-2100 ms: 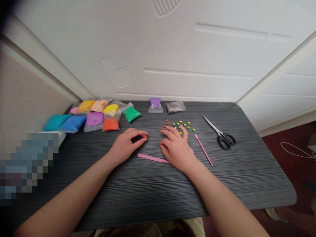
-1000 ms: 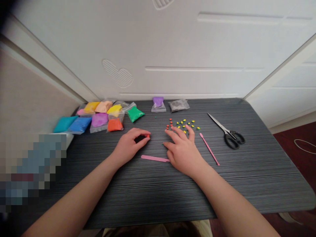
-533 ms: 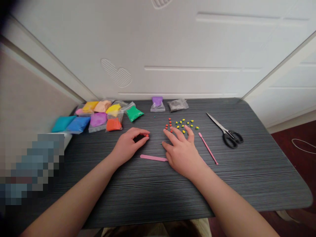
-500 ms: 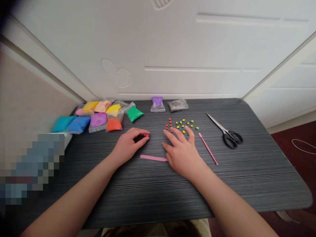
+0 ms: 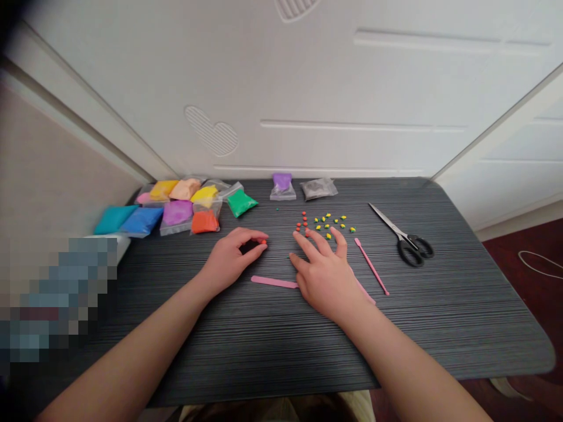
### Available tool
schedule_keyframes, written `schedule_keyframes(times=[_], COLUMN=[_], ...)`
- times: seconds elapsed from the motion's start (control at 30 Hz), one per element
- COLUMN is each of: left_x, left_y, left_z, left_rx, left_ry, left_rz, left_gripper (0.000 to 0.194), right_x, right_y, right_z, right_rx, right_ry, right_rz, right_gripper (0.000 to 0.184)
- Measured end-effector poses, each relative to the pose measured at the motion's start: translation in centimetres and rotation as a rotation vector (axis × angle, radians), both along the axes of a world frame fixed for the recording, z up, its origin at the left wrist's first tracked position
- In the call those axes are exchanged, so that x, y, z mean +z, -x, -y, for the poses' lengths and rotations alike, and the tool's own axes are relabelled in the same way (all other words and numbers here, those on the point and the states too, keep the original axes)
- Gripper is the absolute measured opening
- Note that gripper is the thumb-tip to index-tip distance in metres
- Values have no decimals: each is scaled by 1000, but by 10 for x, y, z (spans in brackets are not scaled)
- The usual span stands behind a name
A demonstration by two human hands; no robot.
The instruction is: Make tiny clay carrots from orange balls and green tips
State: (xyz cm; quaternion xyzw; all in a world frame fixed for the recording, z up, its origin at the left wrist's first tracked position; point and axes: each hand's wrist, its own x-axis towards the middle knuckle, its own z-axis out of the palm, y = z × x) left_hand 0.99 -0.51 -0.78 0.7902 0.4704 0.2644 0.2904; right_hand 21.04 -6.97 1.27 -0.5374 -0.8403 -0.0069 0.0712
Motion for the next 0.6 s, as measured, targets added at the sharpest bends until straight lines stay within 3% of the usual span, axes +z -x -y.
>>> schedule_keyframes(times=[0.6], left_x=[-3], left_y=[1], left_z=[-1], left_rx=[-10], left_ry=[-39], left_rz=[11], left_gripper=[15], right_x=[-2], right_y=[0], right_z=[2], right_rx=[-8], right_ry=[7], right_rz=[3], right_gripper=[25])
